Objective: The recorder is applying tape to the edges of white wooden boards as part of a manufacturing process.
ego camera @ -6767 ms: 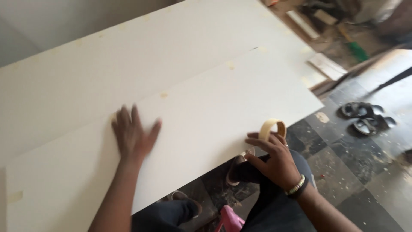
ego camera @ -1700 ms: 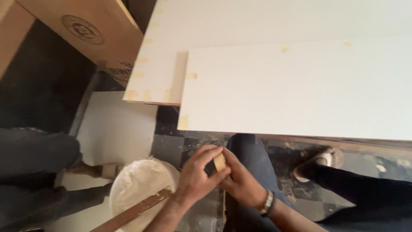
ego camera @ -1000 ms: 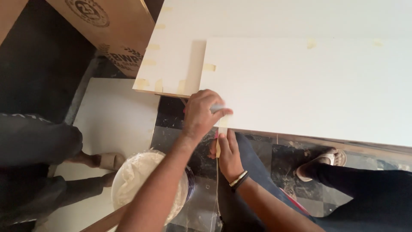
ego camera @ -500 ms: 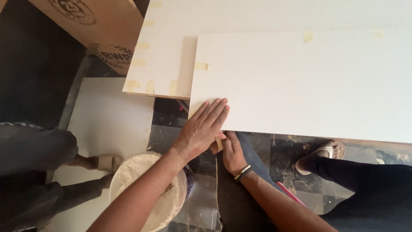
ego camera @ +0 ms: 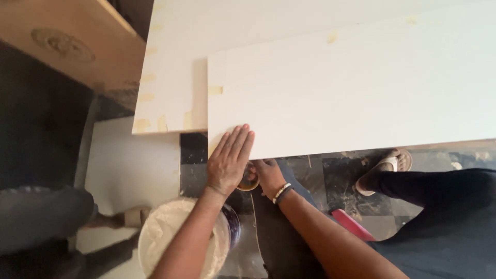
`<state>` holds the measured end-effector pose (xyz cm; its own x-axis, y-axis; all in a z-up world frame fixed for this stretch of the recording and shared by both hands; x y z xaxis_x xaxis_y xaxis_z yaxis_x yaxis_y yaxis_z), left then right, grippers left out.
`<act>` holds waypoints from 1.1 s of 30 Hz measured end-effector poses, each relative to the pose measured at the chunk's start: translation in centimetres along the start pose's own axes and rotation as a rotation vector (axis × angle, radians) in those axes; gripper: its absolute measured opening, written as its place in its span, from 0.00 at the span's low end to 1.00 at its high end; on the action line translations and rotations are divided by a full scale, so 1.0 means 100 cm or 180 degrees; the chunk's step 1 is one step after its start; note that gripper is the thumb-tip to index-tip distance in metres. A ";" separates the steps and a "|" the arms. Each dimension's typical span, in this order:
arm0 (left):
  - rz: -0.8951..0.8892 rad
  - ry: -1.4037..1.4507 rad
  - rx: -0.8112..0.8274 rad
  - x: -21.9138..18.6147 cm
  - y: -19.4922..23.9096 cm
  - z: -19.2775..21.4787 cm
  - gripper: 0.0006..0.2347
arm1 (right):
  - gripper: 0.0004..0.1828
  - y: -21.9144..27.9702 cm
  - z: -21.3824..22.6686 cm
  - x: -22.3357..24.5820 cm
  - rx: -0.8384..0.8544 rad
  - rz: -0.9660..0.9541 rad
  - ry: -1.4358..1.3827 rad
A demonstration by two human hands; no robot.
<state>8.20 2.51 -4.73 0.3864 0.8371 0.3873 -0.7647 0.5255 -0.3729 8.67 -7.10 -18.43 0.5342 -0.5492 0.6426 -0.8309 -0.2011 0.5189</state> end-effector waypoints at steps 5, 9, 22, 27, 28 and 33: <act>0.0382 0.0273 -0.0355 -0.005 0.000 0.013 0.23 | 0.13 0.033 0.011 0.045 0.0272 0.0160 0.0649; 0.0599 0.0270 -0.0298 0.002 -0.011 0.033 0.20 | 0.09 0.102 0.010 0.084 0.1150 0.3682 0.3086; 0.1137 0.2189 0.0272 -0.034 -0.031 0.090 0.04 | 0.44 0.137 0.008 0.084 0.1337 0.1249 0.0371; 0.0968 0.1799 0.0296 -0.029 -0.059 0.085 0.04 | 0.23 0.119 0.002 0.092 0.0892 0.1171 0.0717; 0.1038 0.1703 0.0364 -0.024 -0.068 0.084 0.04 | 0.21 0.112 0.000 0.092 0.0604 0.0653 0.0608; 0.1320 0.1709 0.0448 -0.016 -0.079 0.069 0.05 | 0.22 0.102 0.002 0.082 0.0742 0.0593 -0.0079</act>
<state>10.08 -3.99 3.45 0.2217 0.9430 -0.2481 -0.9500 0.1515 -0.2730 4.55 -13.85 -7.98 0.3676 -0.6131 0.6993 -0.9291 -0.2742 0.2481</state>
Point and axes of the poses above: each hand's wrist, its own y-axis away from the middle knuckle, its own z-axis out of the back of the hand, x = y × z, the point moved 6 cm from there along -y, towards the middle knuckle, and after that the axes turned 15 degrees about -y, right-handed, at the moved point
